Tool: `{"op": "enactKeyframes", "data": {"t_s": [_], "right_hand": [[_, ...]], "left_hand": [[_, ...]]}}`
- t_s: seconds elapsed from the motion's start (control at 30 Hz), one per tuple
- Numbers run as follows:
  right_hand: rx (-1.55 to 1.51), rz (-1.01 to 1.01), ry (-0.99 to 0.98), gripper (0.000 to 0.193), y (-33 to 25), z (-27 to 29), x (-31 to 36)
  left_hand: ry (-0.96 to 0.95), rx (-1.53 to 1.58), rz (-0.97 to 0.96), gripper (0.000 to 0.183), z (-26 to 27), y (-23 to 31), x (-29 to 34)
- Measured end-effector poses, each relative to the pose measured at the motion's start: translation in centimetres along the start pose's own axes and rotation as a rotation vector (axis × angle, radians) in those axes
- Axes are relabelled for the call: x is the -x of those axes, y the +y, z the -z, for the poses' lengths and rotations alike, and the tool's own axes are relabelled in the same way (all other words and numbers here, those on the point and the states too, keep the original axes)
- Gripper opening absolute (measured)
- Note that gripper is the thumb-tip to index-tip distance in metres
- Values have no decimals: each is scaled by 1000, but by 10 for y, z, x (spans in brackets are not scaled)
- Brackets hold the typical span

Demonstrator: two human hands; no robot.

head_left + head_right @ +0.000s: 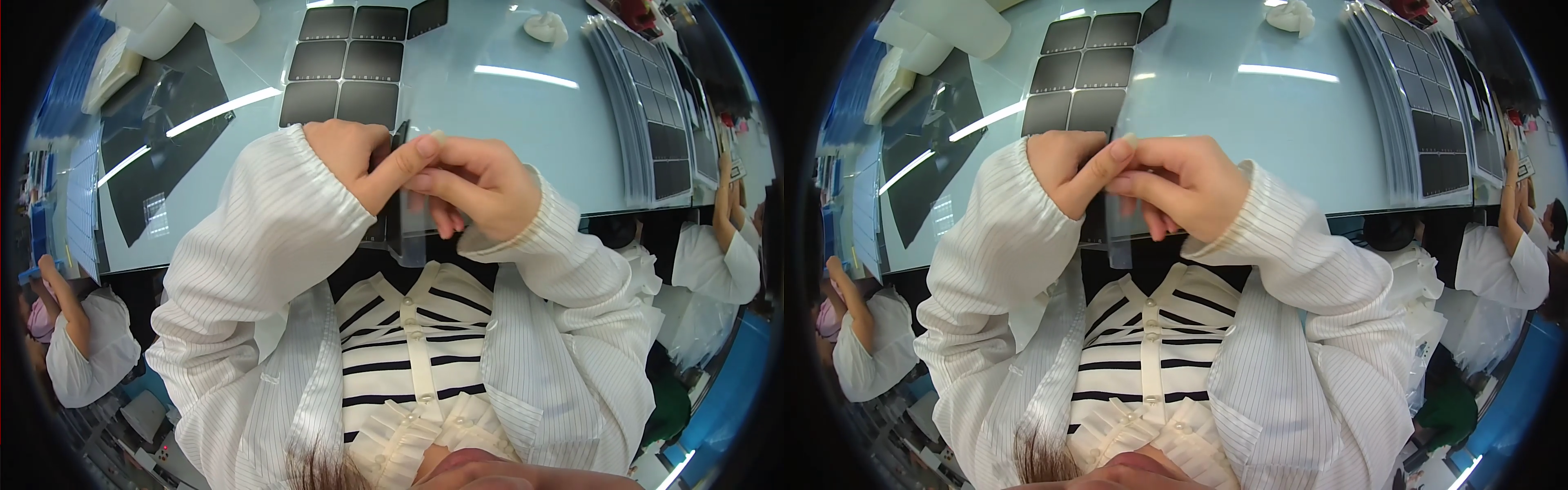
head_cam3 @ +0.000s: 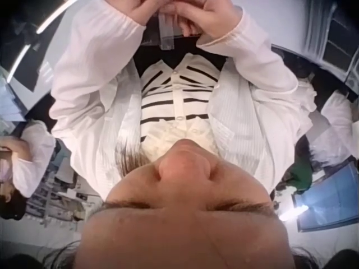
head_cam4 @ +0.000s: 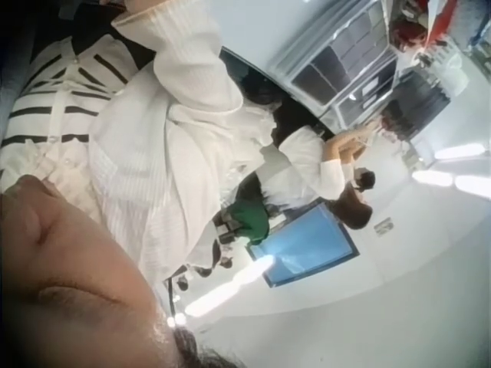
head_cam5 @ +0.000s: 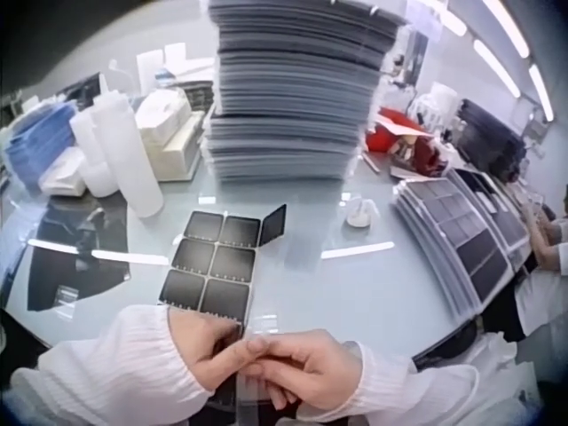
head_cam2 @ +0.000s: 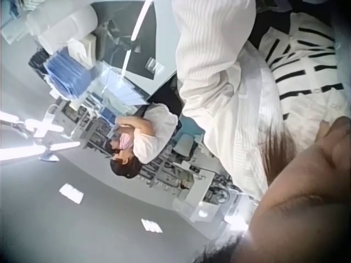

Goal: The recorder cleans and inspects electronic film sheets using a white wipe on a light-table workbench.

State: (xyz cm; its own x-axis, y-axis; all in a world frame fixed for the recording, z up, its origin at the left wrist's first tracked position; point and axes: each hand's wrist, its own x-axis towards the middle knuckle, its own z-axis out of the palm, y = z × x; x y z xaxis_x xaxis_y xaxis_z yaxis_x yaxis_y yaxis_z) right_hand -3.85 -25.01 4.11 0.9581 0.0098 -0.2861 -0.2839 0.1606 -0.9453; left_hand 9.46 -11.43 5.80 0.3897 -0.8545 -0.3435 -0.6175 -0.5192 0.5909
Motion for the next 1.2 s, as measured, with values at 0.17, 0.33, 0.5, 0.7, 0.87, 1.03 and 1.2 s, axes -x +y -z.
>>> {"op": "enactKeyframes", "data": {"t_s": [0.17,0.33,0.5,0.7,0.87,1.03,1.2], "right_hand": [[-93,-21,-66,14,2,7,-13],[31,-119,63,18,7,15,0],[148,-218,148,21,13,27,29],[31,-196,151,23,11,22,33],[-77,-198,73,23,11,18,36],[-81,-164,9,21,17,11,35],[-152,-69,-27,19,19,-10,13]], "left_hand": [[-54,51,-88,60,5,-10,-7],[148,-217,-407,22,-1,-21,-1],[202,-229,-184,31,1,-23,17],[603,-402,-683,30,-6,-57,27],[151,-160,-133,27,-6,1,50],[42,-1,-63,47,-14,16,46],[39,-20,-145,51,-19,10,42]]}}
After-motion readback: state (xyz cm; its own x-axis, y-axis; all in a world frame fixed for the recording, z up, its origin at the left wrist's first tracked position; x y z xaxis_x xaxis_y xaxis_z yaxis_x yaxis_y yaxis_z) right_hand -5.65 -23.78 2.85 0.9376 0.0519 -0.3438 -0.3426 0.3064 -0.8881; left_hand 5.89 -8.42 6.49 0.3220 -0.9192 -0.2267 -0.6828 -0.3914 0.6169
